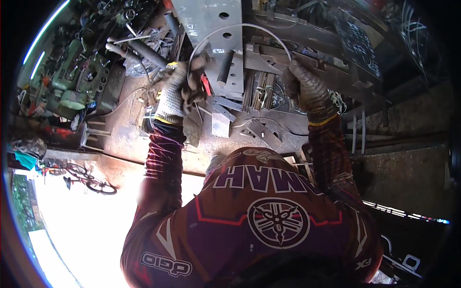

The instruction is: The person straightens thin metal rods by hand and using the edge of a heavy metal frame, repeatedly inserting the rods into narrow slots and applying leverage.

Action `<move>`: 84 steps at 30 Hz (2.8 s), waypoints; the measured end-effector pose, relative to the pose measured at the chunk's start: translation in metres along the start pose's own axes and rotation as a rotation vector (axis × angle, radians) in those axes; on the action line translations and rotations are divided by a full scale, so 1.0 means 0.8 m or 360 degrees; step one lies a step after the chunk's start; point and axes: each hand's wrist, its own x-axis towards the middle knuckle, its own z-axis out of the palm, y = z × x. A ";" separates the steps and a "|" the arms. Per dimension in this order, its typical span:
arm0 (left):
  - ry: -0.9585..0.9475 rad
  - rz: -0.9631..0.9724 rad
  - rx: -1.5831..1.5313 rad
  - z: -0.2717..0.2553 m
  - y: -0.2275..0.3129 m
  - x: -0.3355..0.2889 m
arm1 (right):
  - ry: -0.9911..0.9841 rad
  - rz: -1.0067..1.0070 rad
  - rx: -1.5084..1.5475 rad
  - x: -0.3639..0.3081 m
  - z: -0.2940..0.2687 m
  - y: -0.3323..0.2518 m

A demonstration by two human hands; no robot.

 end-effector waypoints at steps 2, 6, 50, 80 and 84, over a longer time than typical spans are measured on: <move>-0.0171 0.0015 -0.0186 0.003 0.019 -0.005 | 0.0028 -0.0004 0.0036 0.001 0.021 -0.004; -0.0357 0.0052 -0.0200 -0.013 0.043 -0.026 | 0.0071 -0.0023 -0.0024 0.011 0.069 -0.013; 0.0737 -0.0180 -0.0205 -0.236 0.101 -0.139 | 0.0371 0.0531 0.0122 0.073 0.264 0.165; 0.1072 0.0062 0.0855 -0.126 0.060 -0.196 | -0.0188 0.0540 -0.0058 0.086 0.197 0.164; 0.0869 0.0199 0.0319 -0.155 0.079 -0.176 | -0.0286 0.0454 -0.0105 0.120 0.218 0.146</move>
